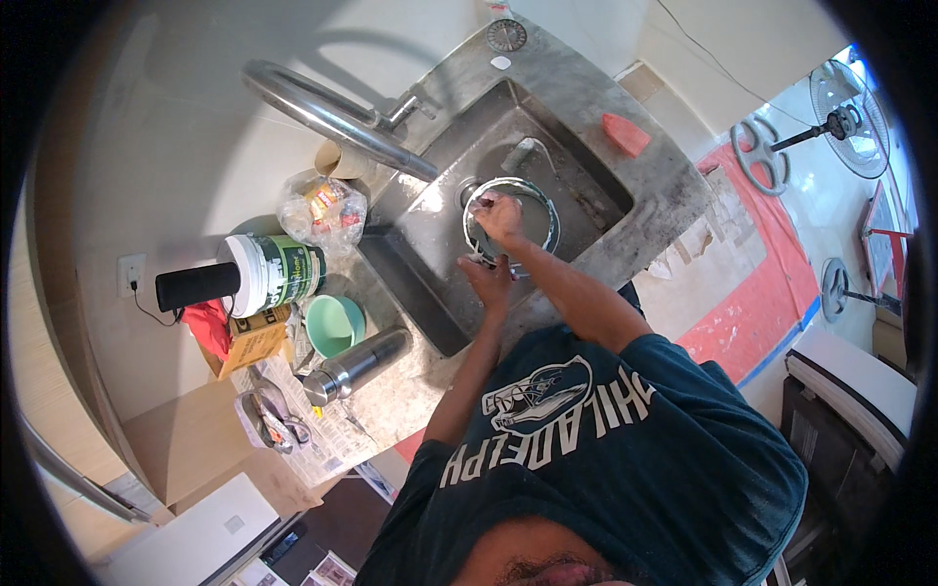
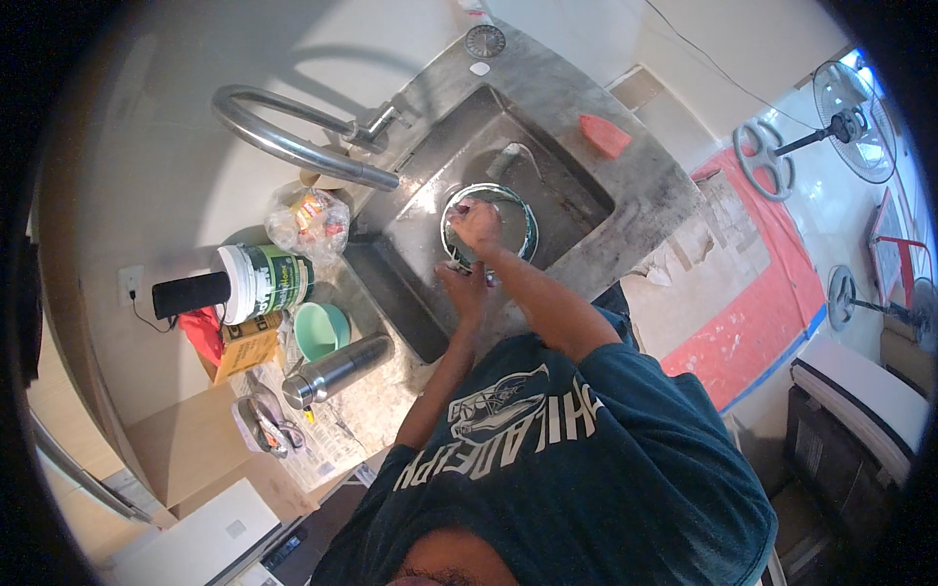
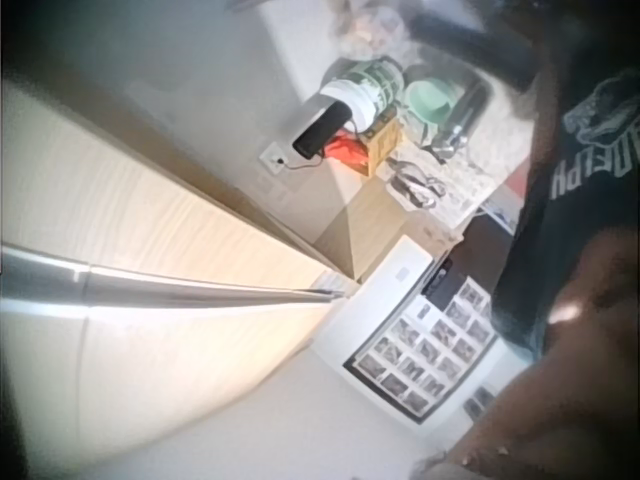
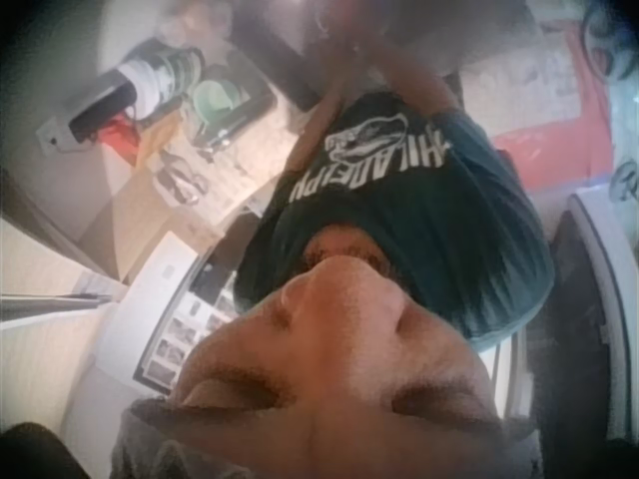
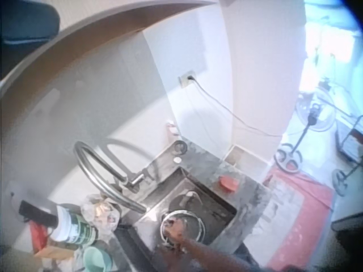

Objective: The person mixes a green compound in a bucket placed in a kitchen sink using their hands. They repeatedly add water from the faucet and knead the mixture, then briefly walk to another room to pick up a plastic-wrapped item before returning to continue mixing.

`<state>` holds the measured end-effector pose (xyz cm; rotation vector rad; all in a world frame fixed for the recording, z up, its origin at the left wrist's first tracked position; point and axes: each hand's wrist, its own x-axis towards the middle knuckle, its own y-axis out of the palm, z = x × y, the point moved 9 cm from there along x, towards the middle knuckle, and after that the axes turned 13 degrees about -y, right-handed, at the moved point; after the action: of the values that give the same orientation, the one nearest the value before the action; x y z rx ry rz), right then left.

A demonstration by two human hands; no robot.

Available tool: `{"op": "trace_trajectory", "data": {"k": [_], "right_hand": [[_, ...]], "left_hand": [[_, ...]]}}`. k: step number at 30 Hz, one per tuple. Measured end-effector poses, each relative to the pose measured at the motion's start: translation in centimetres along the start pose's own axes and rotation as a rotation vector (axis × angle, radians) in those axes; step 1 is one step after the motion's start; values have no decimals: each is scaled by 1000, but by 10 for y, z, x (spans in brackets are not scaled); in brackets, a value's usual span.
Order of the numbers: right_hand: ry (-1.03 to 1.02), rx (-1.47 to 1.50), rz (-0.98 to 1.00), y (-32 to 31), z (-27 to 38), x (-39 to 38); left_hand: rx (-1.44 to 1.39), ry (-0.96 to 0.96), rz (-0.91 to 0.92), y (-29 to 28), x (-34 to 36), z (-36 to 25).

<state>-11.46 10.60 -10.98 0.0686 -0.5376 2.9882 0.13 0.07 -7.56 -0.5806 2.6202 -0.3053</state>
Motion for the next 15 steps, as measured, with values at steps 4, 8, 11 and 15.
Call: {"op": "trace_trajectory", "data": {"k": [4, 8, 11, 15], "right_hand": [[127, -171, 143, -4, -41, 2], [6, -471, 519, 11, -29, -6], [-93, -484, 649, 18, -18, -11], [-201, -199, 438, 12, 8, -13]], "left_hand": [[21, 2, -22, 0, -3, -2], [-41, -51, -37, -3, 4, 17], [-59, -51, -5, 1, 4, 11], [-4, -24, -20, -1, 3, 7]]}}
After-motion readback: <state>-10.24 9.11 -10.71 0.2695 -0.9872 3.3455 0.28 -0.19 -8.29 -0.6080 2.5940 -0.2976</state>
